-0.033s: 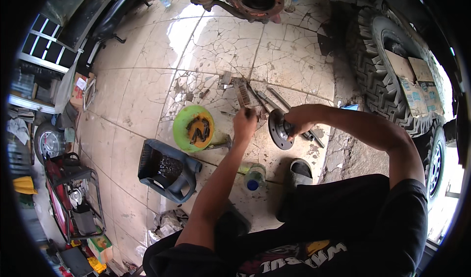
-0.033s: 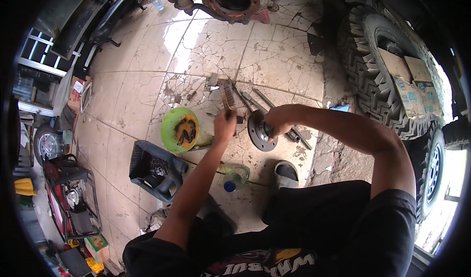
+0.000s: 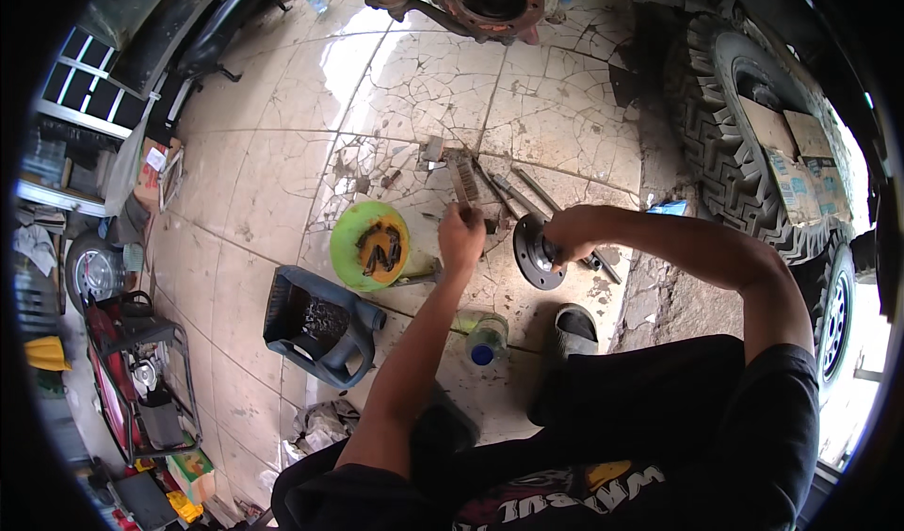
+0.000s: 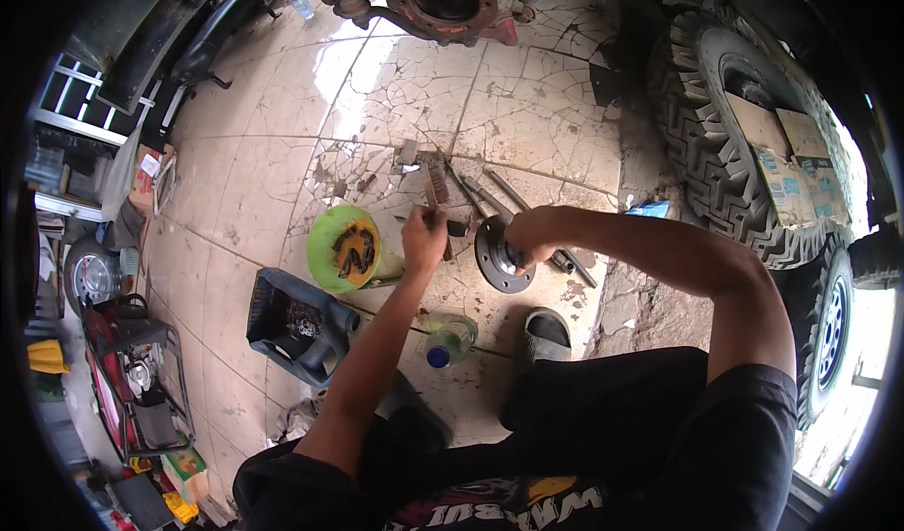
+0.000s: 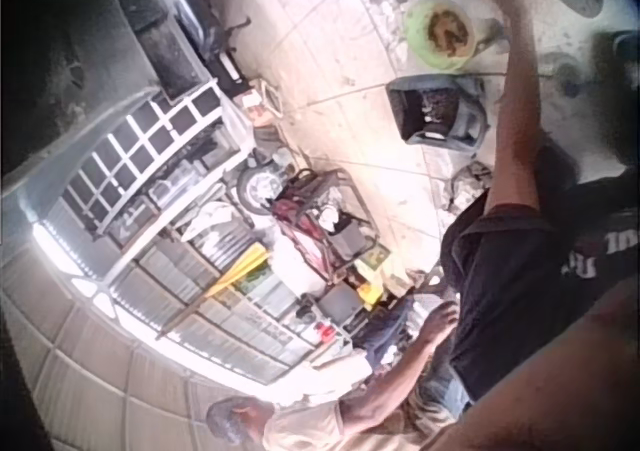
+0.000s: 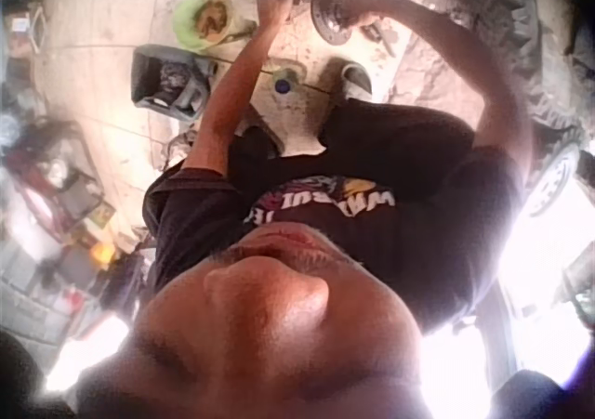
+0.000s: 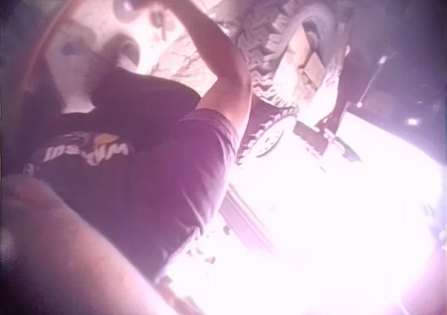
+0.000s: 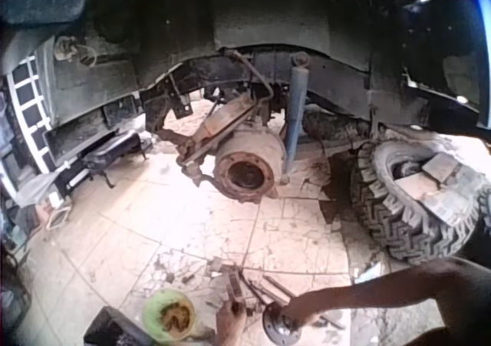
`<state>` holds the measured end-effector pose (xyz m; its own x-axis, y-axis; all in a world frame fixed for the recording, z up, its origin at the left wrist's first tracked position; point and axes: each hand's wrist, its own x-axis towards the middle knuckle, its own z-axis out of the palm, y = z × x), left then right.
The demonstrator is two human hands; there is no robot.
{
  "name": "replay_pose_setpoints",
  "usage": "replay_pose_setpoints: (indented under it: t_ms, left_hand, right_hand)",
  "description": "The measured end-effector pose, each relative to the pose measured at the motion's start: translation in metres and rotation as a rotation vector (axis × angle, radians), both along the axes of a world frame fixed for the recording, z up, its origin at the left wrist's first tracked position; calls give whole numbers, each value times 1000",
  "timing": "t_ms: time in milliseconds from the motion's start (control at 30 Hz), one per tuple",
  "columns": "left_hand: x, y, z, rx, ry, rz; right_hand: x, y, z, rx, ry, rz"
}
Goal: The person handles a brake drum and a wheel hub, and then cleans the brake backing plate on a vehicle using a wire brush.
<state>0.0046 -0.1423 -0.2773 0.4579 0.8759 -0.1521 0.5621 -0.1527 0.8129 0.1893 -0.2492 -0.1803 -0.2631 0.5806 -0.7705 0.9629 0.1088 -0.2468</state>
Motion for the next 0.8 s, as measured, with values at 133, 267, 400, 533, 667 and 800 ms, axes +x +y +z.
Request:
replay_pose_setpoints:
  t_ms: [133,267,400,533,667,800]
  left_hand:
    - [-5,8,-30,178,181,134]
    - [-3,14,-35,-19,356,102]
    - [-15,33,-43,-245,204,51]
    - [-24,34,8,-505,-81,40]
    - [-27,30,62,-564,-209,-94]
    - [-41,40,89,-623,-436,-98]
  right_hand:
    - [-26,-3,-27,-52,-134,198]
    - [-38,-4,-49,-42,-112,304]
    - [-46,-6,-80,-42,-108,362]
    - [-61,-3,-78,10,-134,287]
    - [-65,18,-75,30,-62,284]
    - [-48,44,2,136,136,-181]
